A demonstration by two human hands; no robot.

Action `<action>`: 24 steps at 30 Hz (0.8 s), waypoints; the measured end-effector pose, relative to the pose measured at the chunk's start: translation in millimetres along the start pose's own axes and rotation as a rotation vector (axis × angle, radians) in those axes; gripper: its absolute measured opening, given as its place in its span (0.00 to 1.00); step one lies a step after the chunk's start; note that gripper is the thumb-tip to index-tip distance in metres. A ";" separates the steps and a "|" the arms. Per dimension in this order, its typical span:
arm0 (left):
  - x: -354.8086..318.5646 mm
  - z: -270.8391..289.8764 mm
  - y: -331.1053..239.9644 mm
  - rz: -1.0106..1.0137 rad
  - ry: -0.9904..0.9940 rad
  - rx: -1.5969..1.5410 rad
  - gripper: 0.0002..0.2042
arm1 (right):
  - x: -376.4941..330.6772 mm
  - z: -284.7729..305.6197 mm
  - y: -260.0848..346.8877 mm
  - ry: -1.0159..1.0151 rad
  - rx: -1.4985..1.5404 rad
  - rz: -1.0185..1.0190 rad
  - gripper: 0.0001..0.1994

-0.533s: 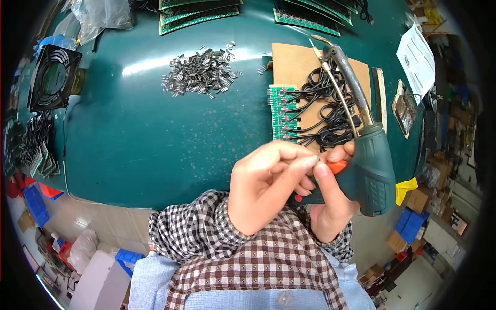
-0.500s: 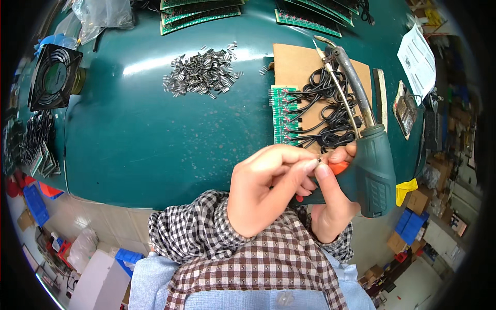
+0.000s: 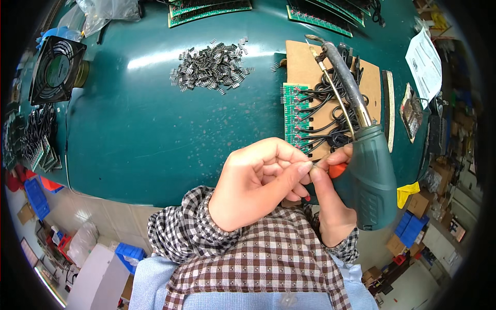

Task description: The person assembles a circuit board by picking electronic components from the table by hand, positioning them onto the board, and soldering them using a soldering gun.

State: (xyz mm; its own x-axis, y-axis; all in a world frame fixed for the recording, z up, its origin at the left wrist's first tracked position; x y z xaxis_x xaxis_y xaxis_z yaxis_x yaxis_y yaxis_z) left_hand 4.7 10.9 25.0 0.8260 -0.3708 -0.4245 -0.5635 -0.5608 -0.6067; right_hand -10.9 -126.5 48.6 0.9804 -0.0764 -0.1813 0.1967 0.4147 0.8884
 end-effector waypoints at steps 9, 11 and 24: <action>3.7 4.8 0.4 0.144 0.097 -0.135 0.06 | 1.9 0.7 2.1 -0.061 0.081 -0.029 0.14; 2.6 4.0 3.0 0.157 0.098 -0.130 0.06 | 2.0 2.6 1.1 -0.043 0.092 -0.025 0.14; 46.2 25.4 13.8 -0.182 -0.273 0.169 0.07 | -23.7 27.0 -13.3 -0.227 0.250 -0.159 0.19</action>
State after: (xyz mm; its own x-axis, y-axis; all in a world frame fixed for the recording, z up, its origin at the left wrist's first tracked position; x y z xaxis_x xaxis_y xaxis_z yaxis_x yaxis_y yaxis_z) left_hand 34.7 4.9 -20.1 0.8917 -0.0522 -0.4495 -0.4209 -0.4604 -0.7816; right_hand -36.6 -154.6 52.4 0.9085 -0.3333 -0.2519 0.3147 0.1495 0.9373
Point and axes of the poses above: each hand's wrist, its own x-axis towards the middle knuckle, its own z-axis out of the back of the hand, y = z × x, the point moved 1 cm from there along x, towards the middle knuckle, and after that the axes turned 11 degrees about -x, right-handed, at the moved point
